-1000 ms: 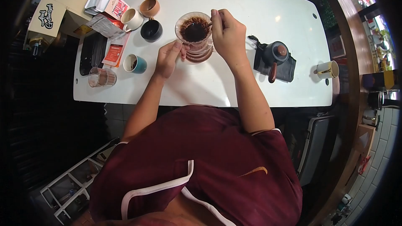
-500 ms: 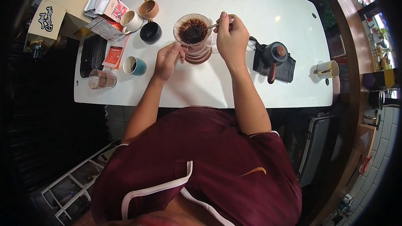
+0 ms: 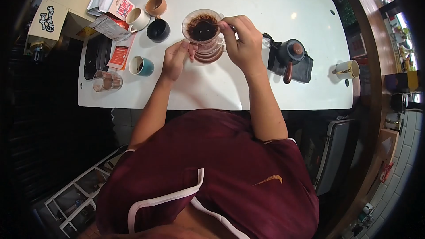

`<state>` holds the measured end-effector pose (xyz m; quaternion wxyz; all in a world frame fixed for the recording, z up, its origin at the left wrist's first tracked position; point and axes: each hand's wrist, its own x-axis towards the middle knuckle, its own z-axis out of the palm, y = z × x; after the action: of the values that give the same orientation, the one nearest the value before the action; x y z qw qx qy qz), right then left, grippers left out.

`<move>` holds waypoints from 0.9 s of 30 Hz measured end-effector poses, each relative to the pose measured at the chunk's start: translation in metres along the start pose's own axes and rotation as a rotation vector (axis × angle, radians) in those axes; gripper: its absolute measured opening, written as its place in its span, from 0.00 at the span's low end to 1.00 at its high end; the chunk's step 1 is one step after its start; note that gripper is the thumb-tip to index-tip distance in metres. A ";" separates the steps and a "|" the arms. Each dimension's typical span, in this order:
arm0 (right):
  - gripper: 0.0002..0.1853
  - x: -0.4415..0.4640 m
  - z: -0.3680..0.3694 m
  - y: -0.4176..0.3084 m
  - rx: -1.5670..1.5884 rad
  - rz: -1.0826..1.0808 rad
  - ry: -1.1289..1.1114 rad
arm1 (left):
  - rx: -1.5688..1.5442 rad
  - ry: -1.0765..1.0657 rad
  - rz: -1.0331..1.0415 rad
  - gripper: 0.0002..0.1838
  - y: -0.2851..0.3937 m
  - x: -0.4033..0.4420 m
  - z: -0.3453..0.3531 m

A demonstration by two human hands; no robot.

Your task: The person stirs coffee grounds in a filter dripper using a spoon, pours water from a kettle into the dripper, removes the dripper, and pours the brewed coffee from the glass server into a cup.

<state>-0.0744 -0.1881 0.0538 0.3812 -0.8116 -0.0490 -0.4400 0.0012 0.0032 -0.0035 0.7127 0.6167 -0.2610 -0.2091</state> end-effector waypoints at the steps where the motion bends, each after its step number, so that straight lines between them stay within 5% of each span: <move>1: 0.06 -0.002 0.000 -0.001 0.001 0.006 -0.004 | -0.001 0.002 -0.007 0.22 -0.001 -0.002 0.000; 27: 0.04 0.003 0.010 -0.004 -0.006 0.038 0.066 | -0.012 0.000 -0.008 0.21 -0.002 0.000 -0.001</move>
<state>-0.0677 -0.1793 0.0551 0.3884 -0.7985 -0.0197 -0.4595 0.0016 0.0033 -0.0052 0.7155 0.6135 -0.2571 -0.2136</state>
